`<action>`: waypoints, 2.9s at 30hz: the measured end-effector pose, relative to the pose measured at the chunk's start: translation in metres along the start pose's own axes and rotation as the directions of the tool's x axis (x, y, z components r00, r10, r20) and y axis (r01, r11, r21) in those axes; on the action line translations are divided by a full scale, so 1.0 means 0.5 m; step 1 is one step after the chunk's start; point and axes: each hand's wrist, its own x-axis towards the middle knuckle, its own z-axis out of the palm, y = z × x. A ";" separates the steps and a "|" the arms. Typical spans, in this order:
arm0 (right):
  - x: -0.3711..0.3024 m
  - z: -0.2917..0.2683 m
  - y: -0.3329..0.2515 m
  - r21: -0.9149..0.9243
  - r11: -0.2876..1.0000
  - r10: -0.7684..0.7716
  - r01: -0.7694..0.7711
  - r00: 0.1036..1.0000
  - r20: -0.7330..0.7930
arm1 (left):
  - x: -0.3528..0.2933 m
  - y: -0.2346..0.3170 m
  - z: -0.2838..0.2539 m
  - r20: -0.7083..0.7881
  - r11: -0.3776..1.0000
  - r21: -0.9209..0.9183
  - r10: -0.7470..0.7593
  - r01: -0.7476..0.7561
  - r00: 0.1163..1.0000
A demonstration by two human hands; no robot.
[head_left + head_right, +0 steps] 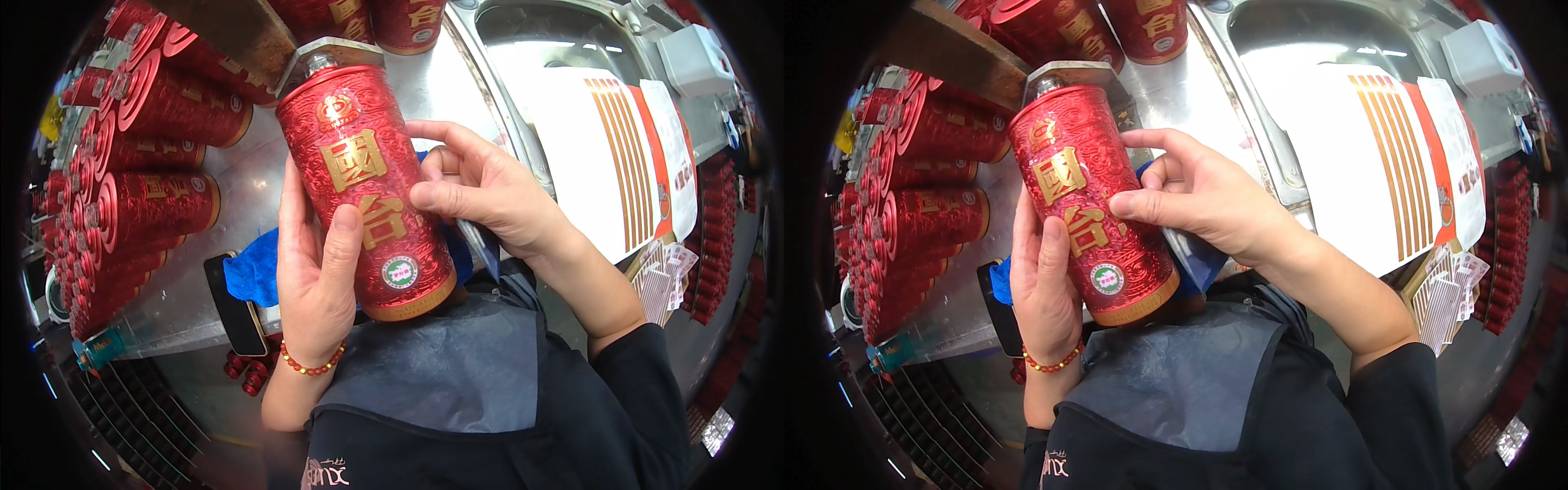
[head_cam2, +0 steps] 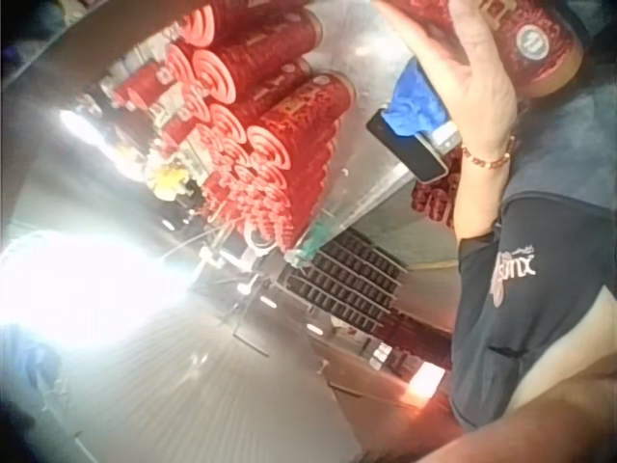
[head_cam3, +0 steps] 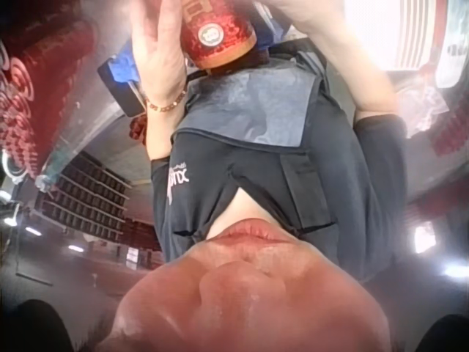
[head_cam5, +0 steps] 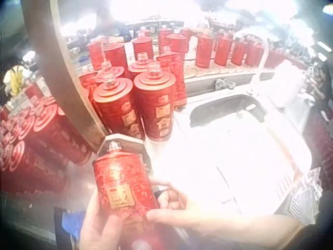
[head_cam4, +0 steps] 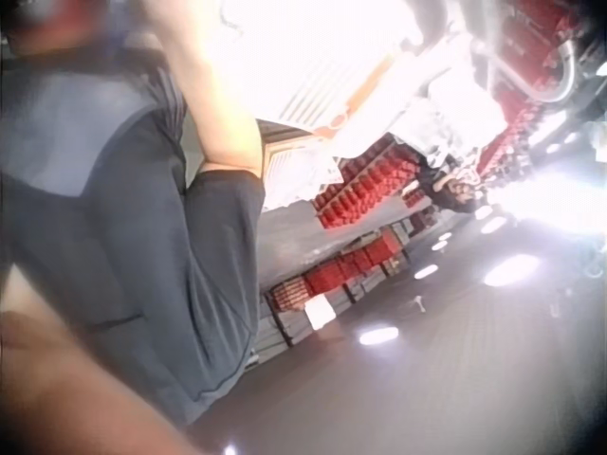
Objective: The person picks up red cylindrical cans, wipes them with a blue cloth, and applies gold and round stickers to the surface. They rotate each can to align and smooth the labels, then place the finished cans back on the metal table.
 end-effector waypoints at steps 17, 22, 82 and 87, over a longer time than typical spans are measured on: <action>0.000 0.017 -0.013 0.095 0.995 -0.003 0.008 0.999 -0.053 | -0.001 -0.002 -0.003 -0.019 1.000 0.025 -0.007 0.007 1.000; 0.005 0.012 0.011 0.067 0.995 -0.069 0.071 0.997 -0.038 | -0.001 -0.006 -0.006 -0.006 1.000 0.017 -0.005 0.005 1.000; 0.007 0.018 -0.020 -0.232 0.968 -0.103 0.091 0.994 -0.036 | 0.005 -0.005 -0.024 0.090 0.994 -0.105 0.011 -0.001 0.996; 0.006 0.019 -0.026 -0.220 0.974 -0.074 0.062 0.996 -0.049 | 0.007 0.001 -0.031 0.086 0.983 -0.177 -0.036 0.051 0.996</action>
